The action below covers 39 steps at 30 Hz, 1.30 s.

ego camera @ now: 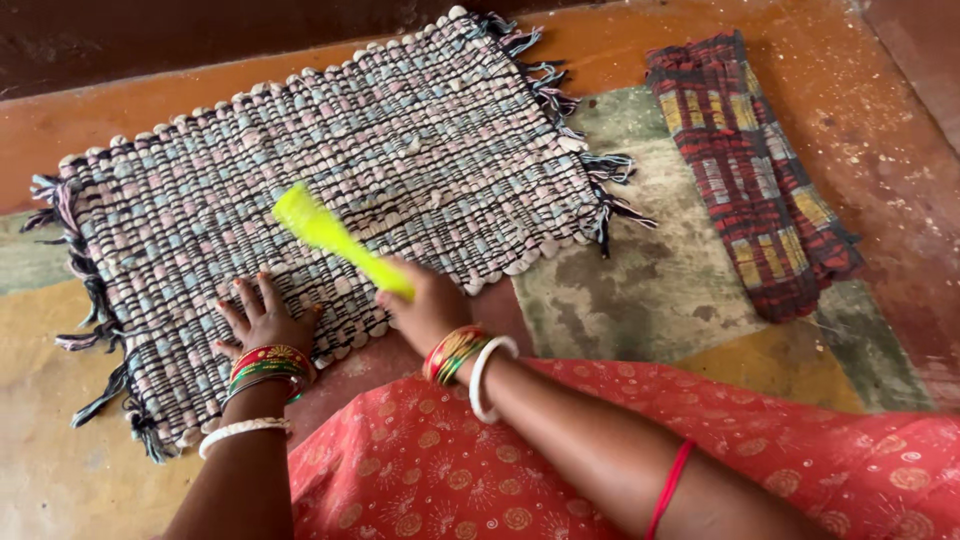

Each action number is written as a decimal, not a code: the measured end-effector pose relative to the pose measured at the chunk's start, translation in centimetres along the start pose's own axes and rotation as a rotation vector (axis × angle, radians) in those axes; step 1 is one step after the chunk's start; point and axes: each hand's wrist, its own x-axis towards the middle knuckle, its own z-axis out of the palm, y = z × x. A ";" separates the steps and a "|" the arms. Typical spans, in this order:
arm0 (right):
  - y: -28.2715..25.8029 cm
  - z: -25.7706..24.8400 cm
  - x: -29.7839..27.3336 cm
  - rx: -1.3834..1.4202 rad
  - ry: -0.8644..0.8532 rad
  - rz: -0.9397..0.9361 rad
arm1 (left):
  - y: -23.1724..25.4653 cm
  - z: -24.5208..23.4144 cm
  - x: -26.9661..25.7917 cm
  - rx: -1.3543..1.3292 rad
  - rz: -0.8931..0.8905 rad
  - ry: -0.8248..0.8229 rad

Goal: The person holds a small woven rug on a tiled floor and repeatedly strikes it with a yellow plastic spoon to remove dust, occasionally turning or shifting the rug.

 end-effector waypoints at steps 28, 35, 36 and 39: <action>1.1 -2.1 2.2 -0.028 0.009 0.002 | -3.5 -3.8 0.0 -0.061 -0.027 0.028; 7.5 -10.4 5.9 0.049 0.445 -0.032 | -4.3 -2.5 1.0 0.018 -0.031 -0.029; 7.4 -10.9 6.1 0.120 0.516 0.041 | -4.3 -2.5 1.3 0.051 -0.022 -0.044; 5.7 -9.9 6.6 0.235 0.538 0.180 | -4.1 -2.6 0.9 0.018 -0.049 -0.070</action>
